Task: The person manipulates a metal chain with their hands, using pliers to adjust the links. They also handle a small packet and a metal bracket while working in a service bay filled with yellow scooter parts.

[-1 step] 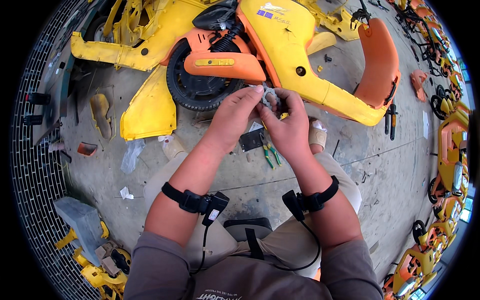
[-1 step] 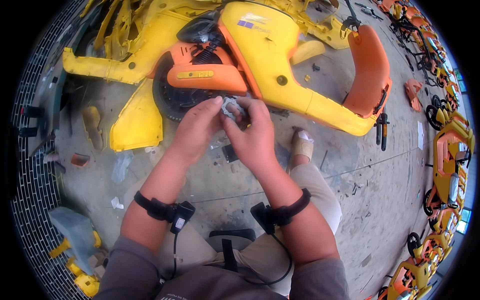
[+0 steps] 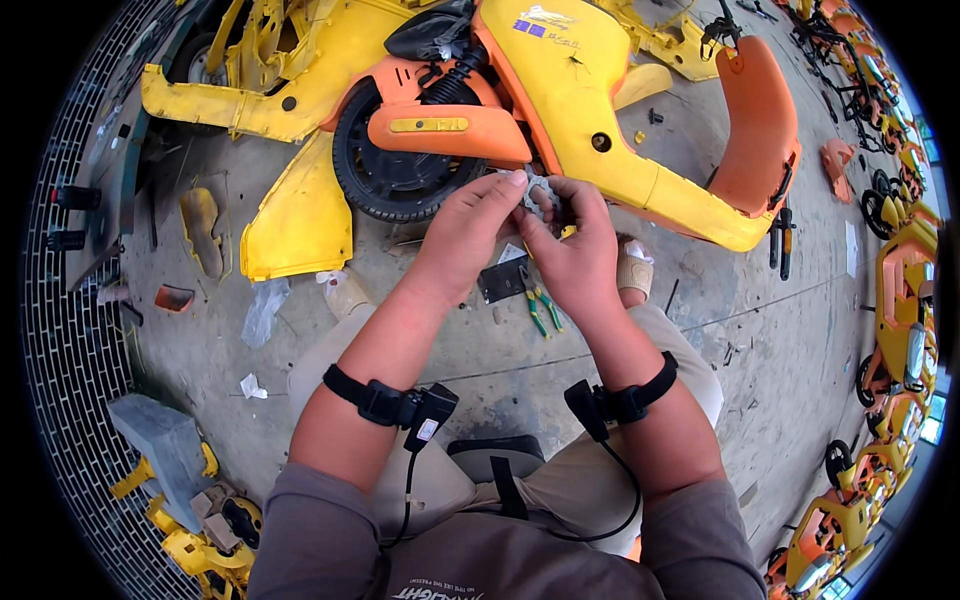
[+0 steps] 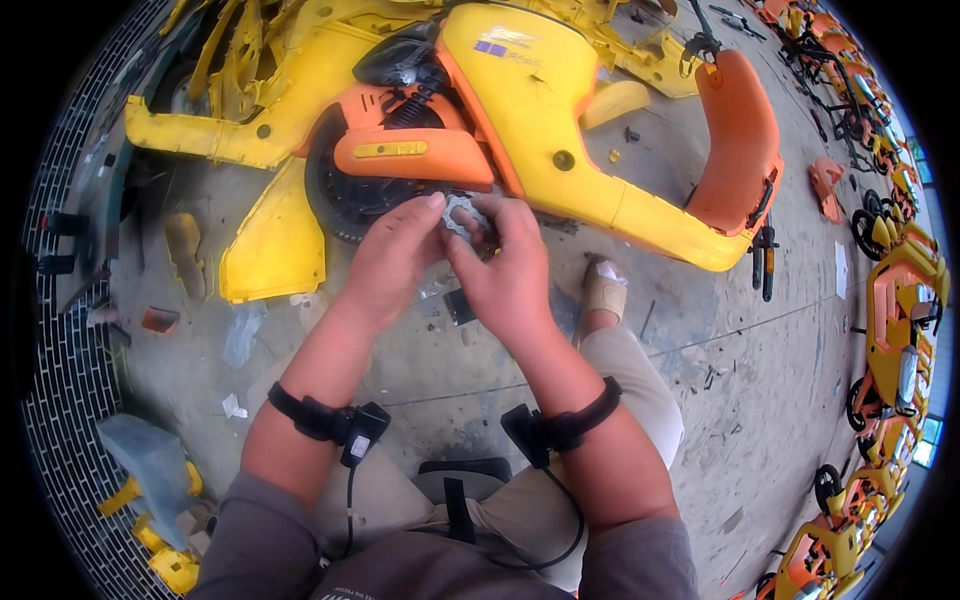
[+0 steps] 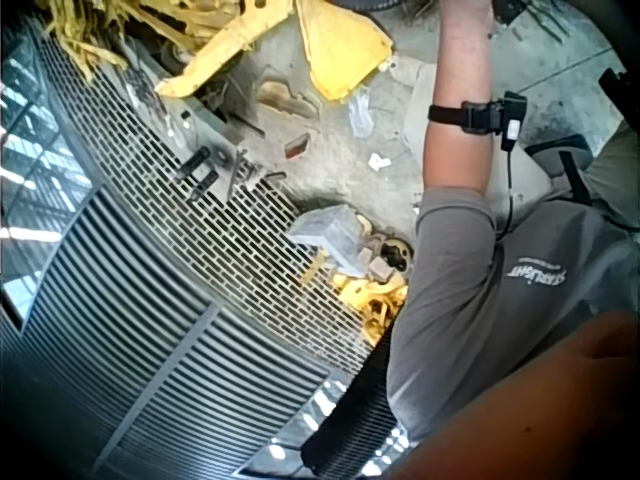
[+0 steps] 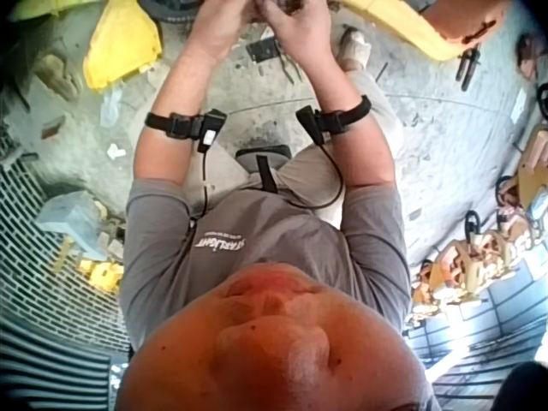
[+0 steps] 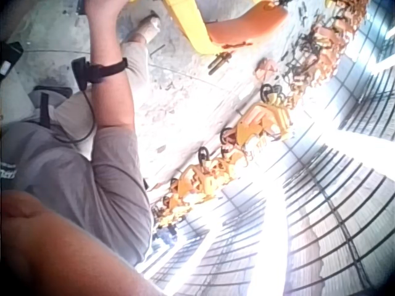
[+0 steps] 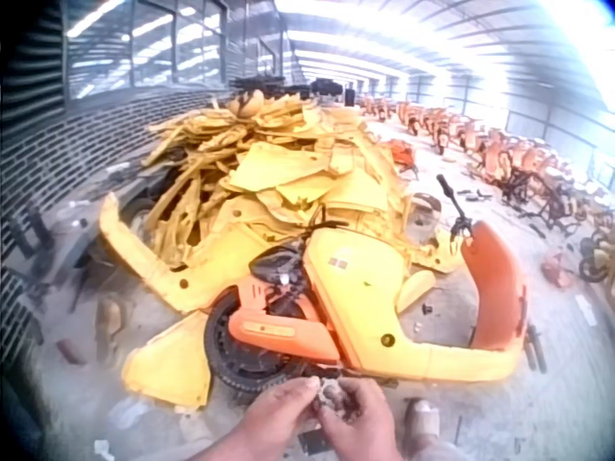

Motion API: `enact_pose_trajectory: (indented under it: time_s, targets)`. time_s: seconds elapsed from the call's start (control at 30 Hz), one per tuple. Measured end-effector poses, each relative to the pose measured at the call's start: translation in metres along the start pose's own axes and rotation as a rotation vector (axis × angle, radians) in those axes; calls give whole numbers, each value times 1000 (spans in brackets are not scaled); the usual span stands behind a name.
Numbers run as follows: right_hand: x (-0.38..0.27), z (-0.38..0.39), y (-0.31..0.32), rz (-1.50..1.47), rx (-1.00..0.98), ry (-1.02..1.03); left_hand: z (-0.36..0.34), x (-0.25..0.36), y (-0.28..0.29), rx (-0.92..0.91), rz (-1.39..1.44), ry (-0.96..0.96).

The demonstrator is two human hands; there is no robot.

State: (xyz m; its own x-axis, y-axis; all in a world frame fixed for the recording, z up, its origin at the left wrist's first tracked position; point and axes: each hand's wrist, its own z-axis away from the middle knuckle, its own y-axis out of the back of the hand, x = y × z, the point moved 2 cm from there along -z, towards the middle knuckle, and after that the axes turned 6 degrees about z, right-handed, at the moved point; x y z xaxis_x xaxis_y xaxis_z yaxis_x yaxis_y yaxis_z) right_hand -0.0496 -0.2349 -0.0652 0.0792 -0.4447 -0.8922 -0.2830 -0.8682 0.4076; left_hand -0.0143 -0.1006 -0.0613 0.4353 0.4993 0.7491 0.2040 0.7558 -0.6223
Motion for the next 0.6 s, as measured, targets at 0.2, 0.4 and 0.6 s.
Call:
enact_pose_trajectory:
  time_s: [0.2, 0.4, 0.6]
  targets:
    - [2, -1, 2, 203, 6, 166, 2, 2, 0, 106, -242, -75]
    - [4, -2, 0, 216, -24, 116, -1, 3, 10, 222, -371, -158]
    - [7, 0, -5, 156, -148, -62, -3, 8, 17, 367, -411, -174]
